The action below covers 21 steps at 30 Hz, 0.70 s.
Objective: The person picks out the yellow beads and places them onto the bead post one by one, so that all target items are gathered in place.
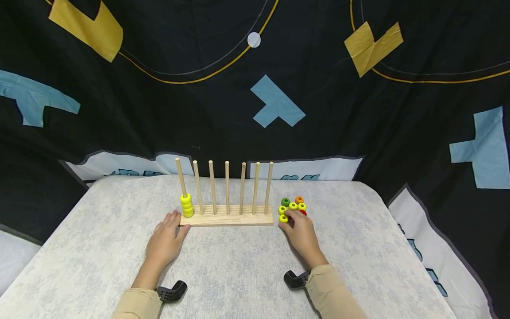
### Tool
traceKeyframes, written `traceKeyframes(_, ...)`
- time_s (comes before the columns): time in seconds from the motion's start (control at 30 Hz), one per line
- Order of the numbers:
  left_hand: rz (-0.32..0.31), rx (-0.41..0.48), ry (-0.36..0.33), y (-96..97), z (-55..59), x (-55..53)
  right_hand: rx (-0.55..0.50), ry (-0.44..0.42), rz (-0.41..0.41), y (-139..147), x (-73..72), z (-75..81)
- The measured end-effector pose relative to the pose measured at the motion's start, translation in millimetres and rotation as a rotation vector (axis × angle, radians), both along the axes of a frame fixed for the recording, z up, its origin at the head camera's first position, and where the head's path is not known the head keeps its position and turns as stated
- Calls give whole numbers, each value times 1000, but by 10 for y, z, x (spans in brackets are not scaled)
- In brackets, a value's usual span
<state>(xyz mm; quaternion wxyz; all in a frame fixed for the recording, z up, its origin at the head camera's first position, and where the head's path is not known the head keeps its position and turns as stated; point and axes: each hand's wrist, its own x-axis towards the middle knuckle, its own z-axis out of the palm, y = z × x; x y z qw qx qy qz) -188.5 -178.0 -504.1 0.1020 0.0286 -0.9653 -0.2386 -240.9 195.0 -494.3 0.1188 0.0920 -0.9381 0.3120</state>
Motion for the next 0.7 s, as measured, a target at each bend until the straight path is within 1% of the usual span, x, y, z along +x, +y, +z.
traceKeyframes(0.17, 3, 2, -7, 2, -1, 5, 11, 6, -13, -24, -4, -21)
traceKeyframes(0.43, -4, -2, -8, -2, -11, -4, -56, 43, -11, -17, 22, -24)
traceKeyframes(0.53, -7, 1, -7, -4, -10, -7, -91, 42, -5, -36, 34, 16)
traceKeyframes(0.7, -2, 4, -9, -10, -7, 5, -162, 23, 41, -115, 80, 149)
